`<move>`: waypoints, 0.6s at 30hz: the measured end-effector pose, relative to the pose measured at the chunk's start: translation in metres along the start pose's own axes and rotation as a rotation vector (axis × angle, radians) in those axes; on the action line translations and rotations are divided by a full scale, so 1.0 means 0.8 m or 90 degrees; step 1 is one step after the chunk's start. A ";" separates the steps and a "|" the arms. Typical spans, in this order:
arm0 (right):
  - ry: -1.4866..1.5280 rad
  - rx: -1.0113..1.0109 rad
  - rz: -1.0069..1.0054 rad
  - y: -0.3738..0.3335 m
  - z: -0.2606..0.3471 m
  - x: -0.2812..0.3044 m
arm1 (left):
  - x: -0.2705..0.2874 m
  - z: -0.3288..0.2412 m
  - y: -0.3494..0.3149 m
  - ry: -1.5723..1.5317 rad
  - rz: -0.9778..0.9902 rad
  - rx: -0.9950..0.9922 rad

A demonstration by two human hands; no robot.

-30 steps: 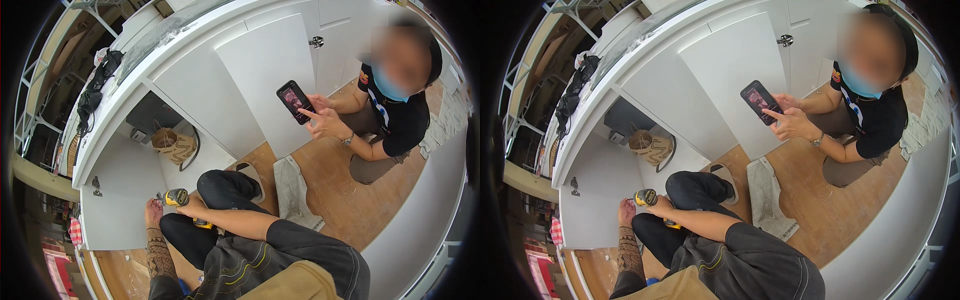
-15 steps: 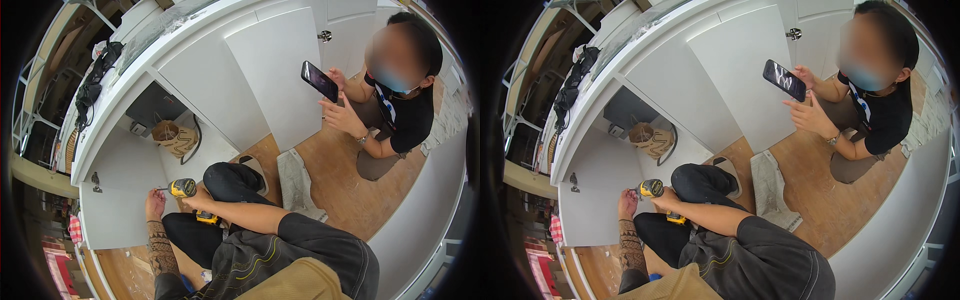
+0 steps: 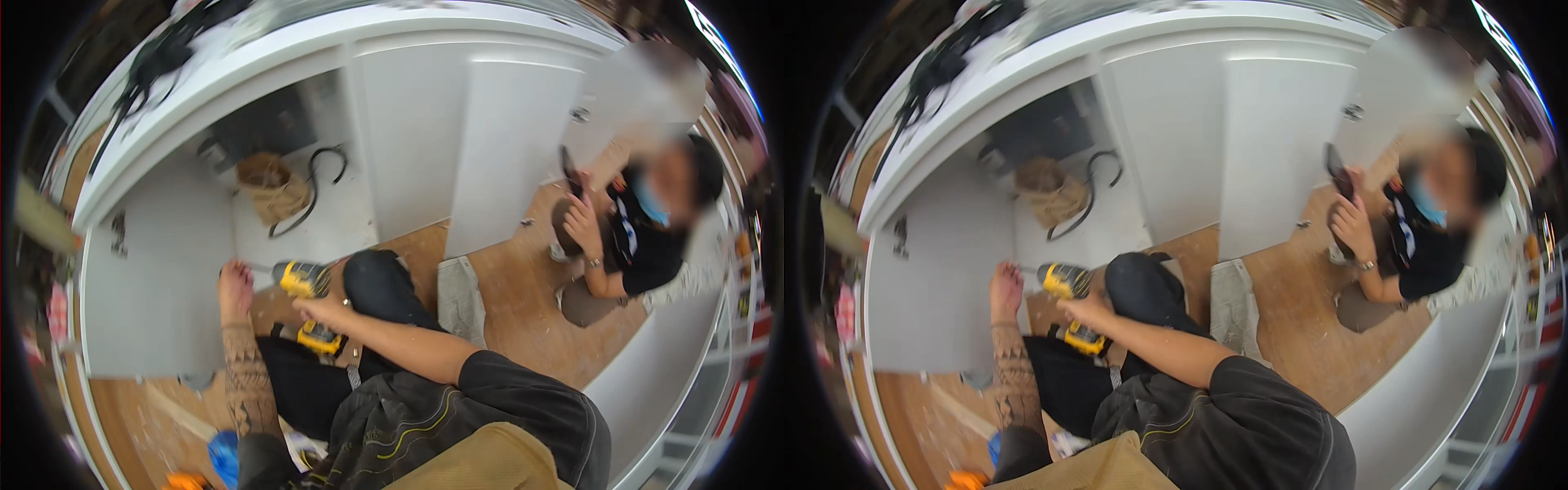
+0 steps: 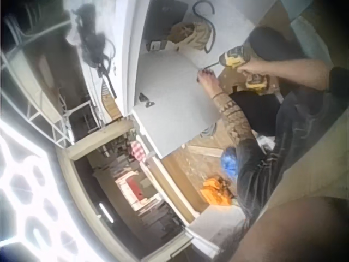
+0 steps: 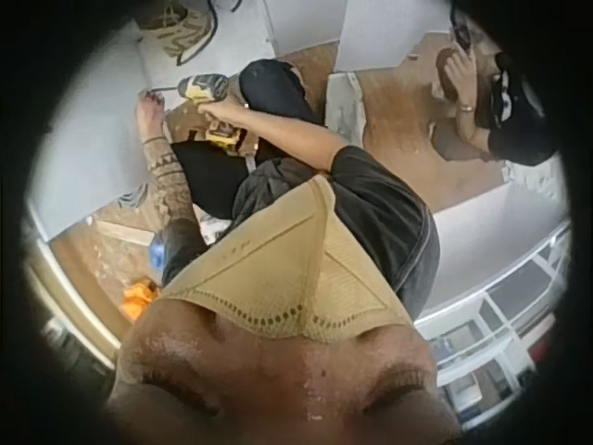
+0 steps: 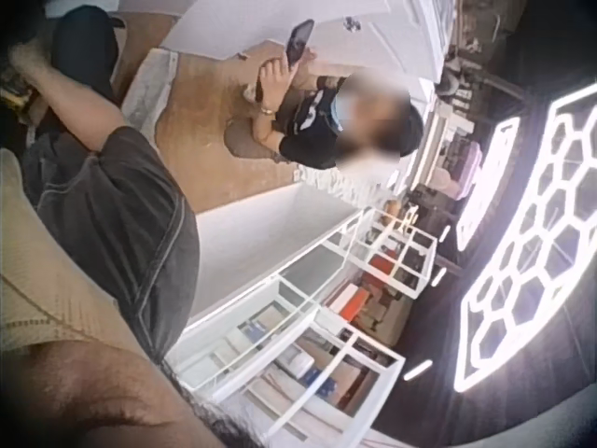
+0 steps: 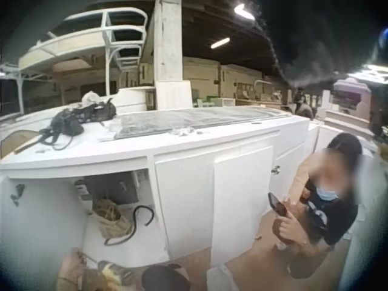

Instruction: Installing white cabinet doors onto a wooden frame using a power drill and hinges.

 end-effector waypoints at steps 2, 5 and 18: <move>-0.035 -0.042 0.003 0.024 -0.034 0.013 | -0.020 -0.001 0.000 -0.019 0.124 -0.046; 0.005 0.138 -0.007 -0.005 0.013 0.008 | -0.042 0.010 -0.031 0.008 -0.022 -0.060; 0.063 0.063 0.068 -0.009 0.014 0.010 | -0.049 -0.001 -0.058 0.006 -0.067 -0.024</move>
Point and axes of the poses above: each hand's wrist, its own y-axis towards the middle knuckle, its own x-axis out of the back of the hand, z = x × y, the point moved 3 cm from there along y, towards the middle knuckle, and after that the axes turned 7 degrees about -y, right-handed, at the moved point
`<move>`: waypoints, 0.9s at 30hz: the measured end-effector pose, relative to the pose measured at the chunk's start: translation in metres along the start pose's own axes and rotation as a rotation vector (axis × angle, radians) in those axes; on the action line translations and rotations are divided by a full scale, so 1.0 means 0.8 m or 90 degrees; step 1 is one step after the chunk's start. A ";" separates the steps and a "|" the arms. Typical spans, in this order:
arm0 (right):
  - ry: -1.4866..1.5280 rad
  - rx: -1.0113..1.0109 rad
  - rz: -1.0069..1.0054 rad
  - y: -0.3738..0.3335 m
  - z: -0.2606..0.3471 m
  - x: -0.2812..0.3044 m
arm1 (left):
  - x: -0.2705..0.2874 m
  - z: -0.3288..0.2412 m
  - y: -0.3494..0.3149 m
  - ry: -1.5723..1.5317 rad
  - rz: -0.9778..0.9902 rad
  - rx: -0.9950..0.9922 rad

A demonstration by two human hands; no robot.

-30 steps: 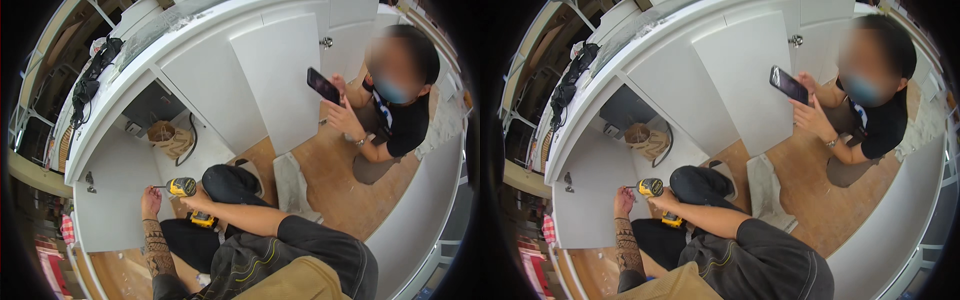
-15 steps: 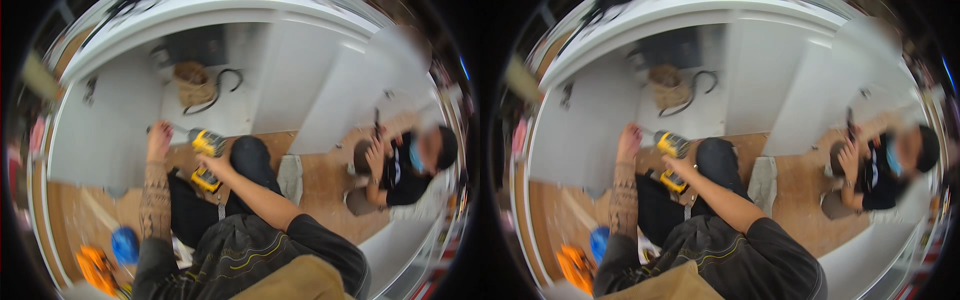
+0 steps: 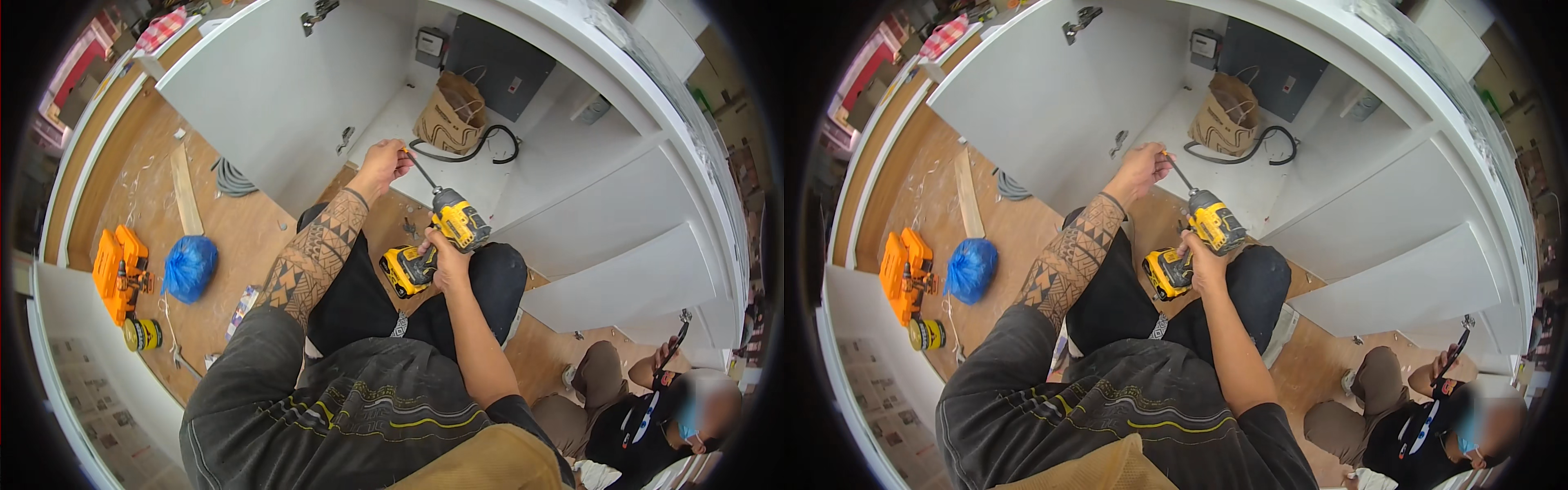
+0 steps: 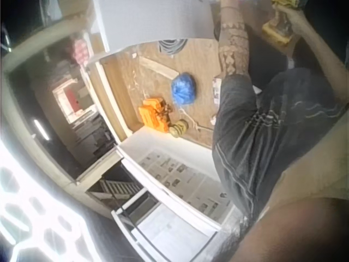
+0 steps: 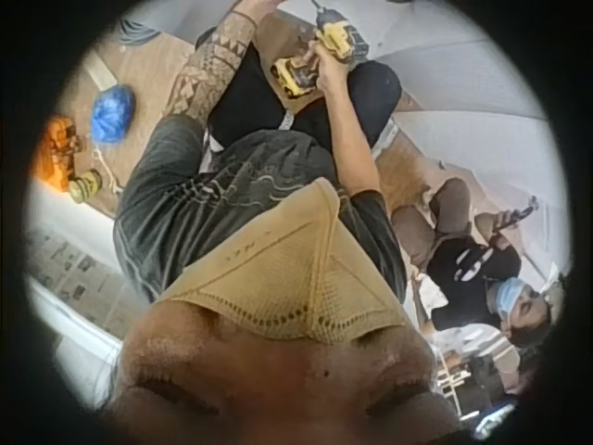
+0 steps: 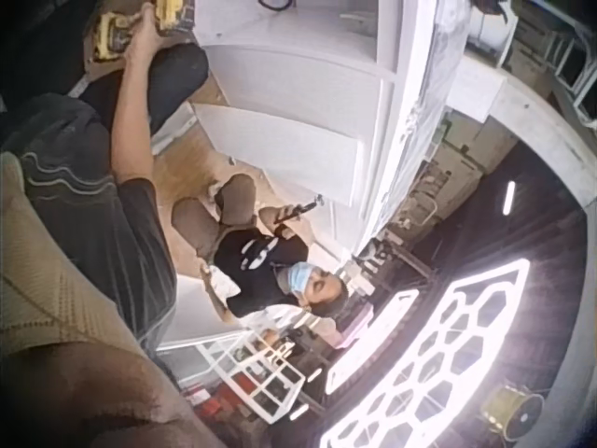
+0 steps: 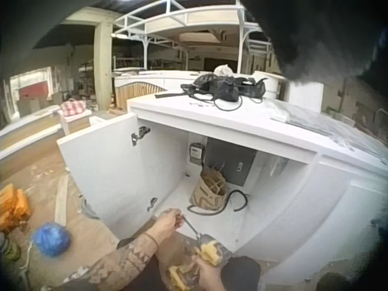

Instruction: Installing white cabinet doors onto a wooden frame using a power drill and hinges.

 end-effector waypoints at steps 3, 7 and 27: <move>0.075 -0.073 0.001 0.001 0.003 0.003 | -0.001 0.005 0.000 -0.024 0.000 -0.001; 0.098 -0.124 0.006 0.003 0.000 0.007 | 0.002 0.018 -0.004 -0.050 -0.019 0.000; 0.095 -0.170 -0.030 0.004 0.000 0.003 | -0.006 0.015 0.007 -0.024 -0.002 0.010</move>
Point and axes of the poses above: each hand's wrist, its own y-axis towards the middle knuckle, its own x-axis out of the back of the hand, z = x × y, the point moved 3 cm from there along y, towards the middle knuckle, and after that the axes turned 7 degrees about -y, right-handed, at the moved point
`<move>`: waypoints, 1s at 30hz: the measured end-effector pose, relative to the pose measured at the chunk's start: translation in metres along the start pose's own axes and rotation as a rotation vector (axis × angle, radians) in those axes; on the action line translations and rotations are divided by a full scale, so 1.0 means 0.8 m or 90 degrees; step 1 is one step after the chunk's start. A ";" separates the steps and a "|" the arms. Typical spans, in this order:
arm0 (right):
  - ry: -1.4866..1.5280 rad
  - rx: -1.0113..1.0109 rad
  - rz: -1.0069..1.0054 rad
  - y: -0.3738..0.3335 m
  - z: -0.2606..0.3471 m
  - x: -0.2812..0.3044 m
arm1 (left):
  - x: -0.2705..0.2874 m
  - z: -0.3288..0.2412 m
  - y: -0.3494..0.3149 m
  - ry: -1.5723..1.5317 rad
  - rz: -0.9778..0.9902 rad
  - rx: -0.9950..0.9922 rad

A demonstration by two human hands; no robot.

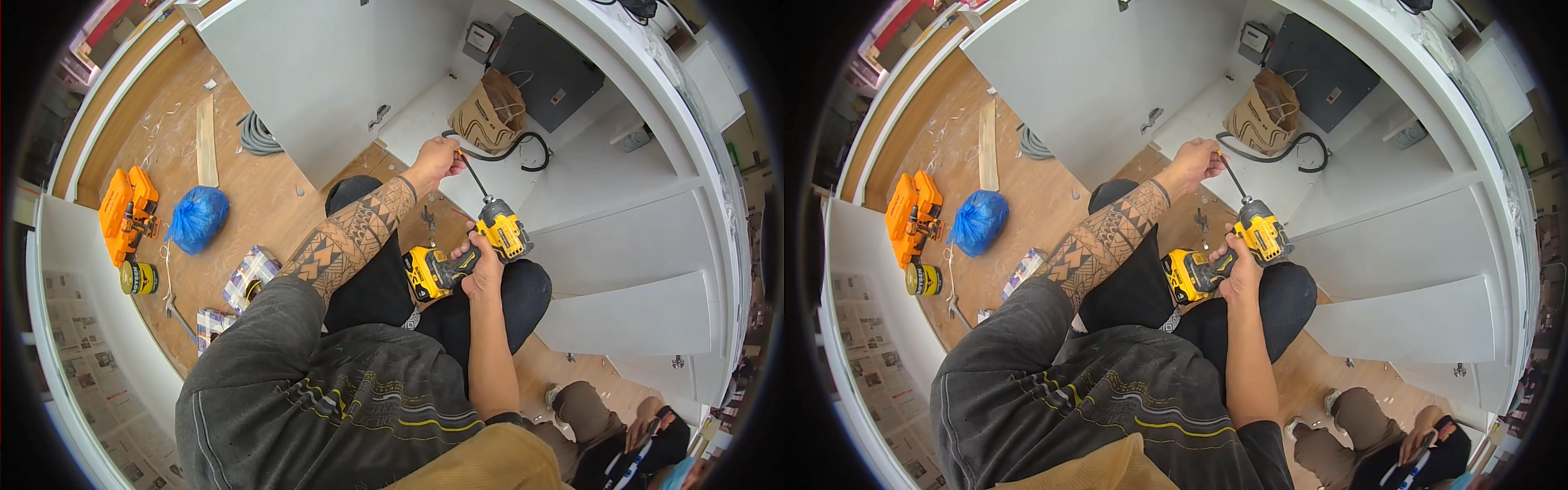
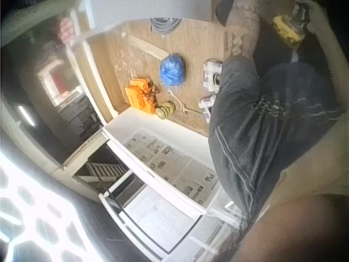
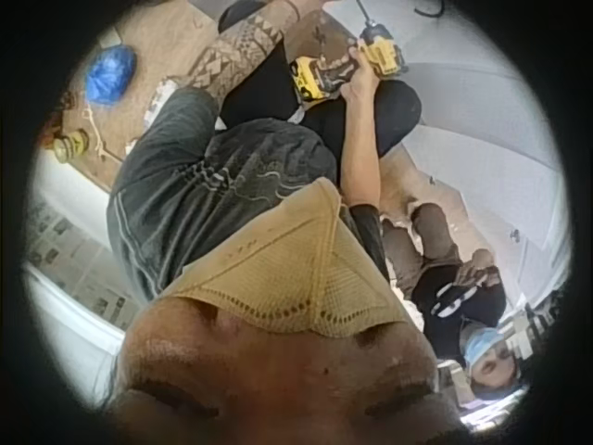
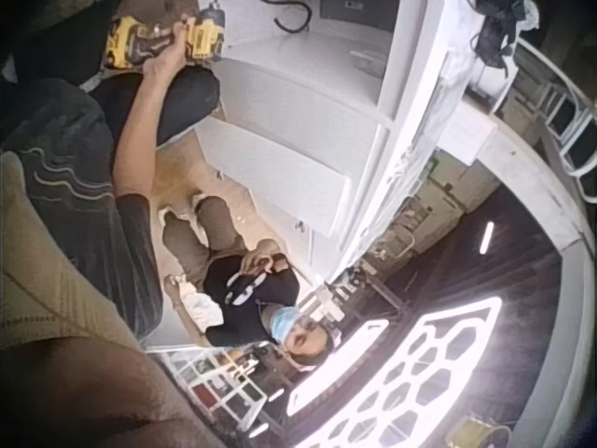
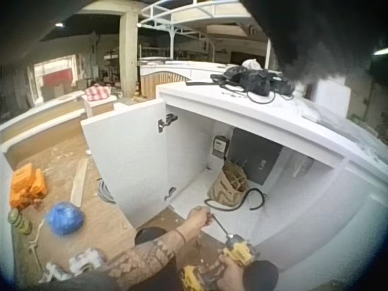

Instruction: Installing white cabinet doors onto a wooden frame using a power drill and hinges.

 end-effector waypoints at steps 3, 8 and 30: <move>0.011 -0.011 0.001 -0.002 -0.001 -0.001 | 0.000 -0.001 0.000 -0.006 0.011 0.001; 0.030 -0.012 0.011 -0.006 0.004 -0.002 | -0.005 -0.004 -0.002 -0.021 0.023 -0.002; 0.074 0.013 0.071 -0.006 0.000 -0.001 | 0.007 -0.003 -0.003 -0.110 0.104 0.006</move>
Point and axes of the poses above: each hand's wrist, its own y-axis towards the middle knuckle, its own x-axis out of the back of the hand, z = x × y, the point moved 3 cm from there along y, towards the middle knuckle, and after that the axes turned 7 degrees about -y, right-handed, at the moved point
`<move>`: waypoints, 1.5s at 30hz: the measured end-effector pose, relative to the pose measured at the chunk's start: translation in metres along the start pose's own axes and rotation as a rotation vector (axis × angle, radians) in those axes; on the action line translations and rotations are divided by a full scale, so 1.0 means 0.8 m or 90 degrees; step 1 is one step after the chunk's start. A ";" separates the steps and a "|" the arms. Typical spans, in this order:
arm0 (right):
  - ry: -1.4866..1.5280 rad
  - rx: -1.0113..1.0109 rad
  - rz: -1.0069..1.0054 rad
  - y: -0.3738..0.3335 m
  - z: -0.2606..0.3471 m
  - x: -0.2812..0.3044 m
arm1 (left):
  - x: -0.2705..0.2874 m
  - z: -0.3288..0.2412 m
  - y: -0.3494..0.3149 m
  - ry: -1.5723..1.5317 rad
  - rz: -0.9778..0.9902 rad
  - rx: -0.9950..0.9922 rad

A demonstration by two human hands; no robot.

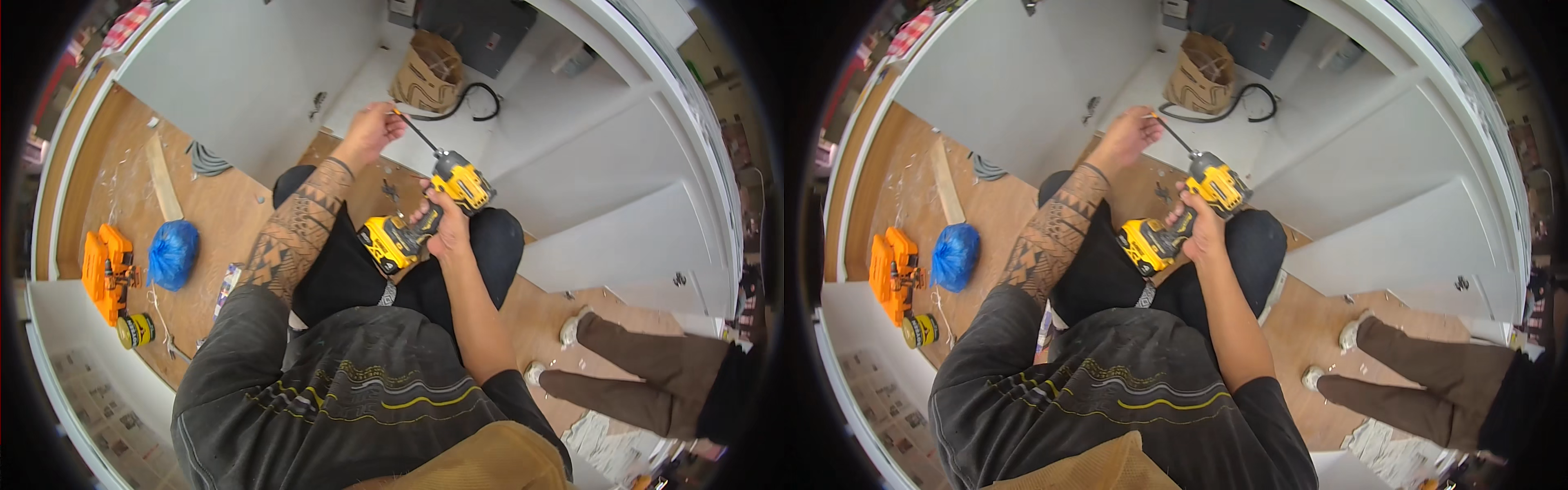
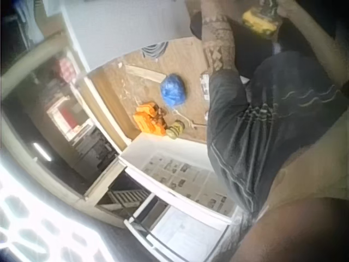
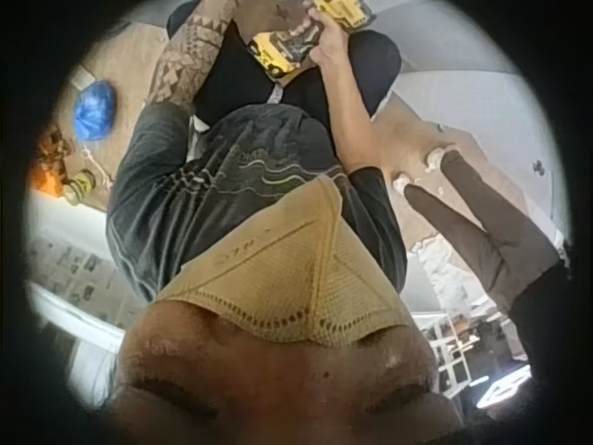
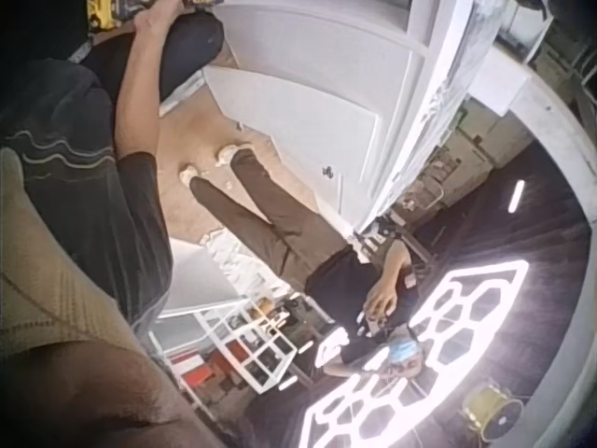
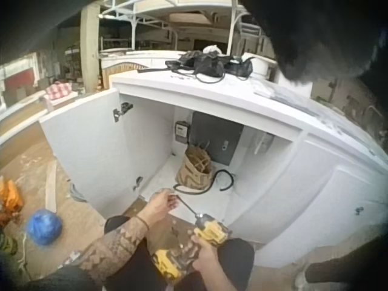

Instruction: Installing white cabinet doors onto a wooden frame using a power drill and hinges.

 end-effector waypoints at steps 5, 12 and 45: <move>0.034 -0.019 0.039 -0.002 -0.003 0.003 | -0.004 -0.008 -0.025 0.017 0.009 0.041; -0.014 0.000 0.032 -0.005 0.006 0.011 | 0.040 -0.112 -0.103 0.358 0.008 -0.002; -0.096 -0.201 -0.105 0.259 -0.118 0.016 | 0.637 0.025 -0.050 0.732 -0.400 -0.058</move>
Point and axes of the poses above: each hand's wrist, its own y-axis towards the middle knuckle, its own x-axis out of the back of the hand, z = x × y, the point moved 3 cm from there along y, towards the middle knuckle, and after that the axes turned 7 degrees about -y, right-handed, at the moved point
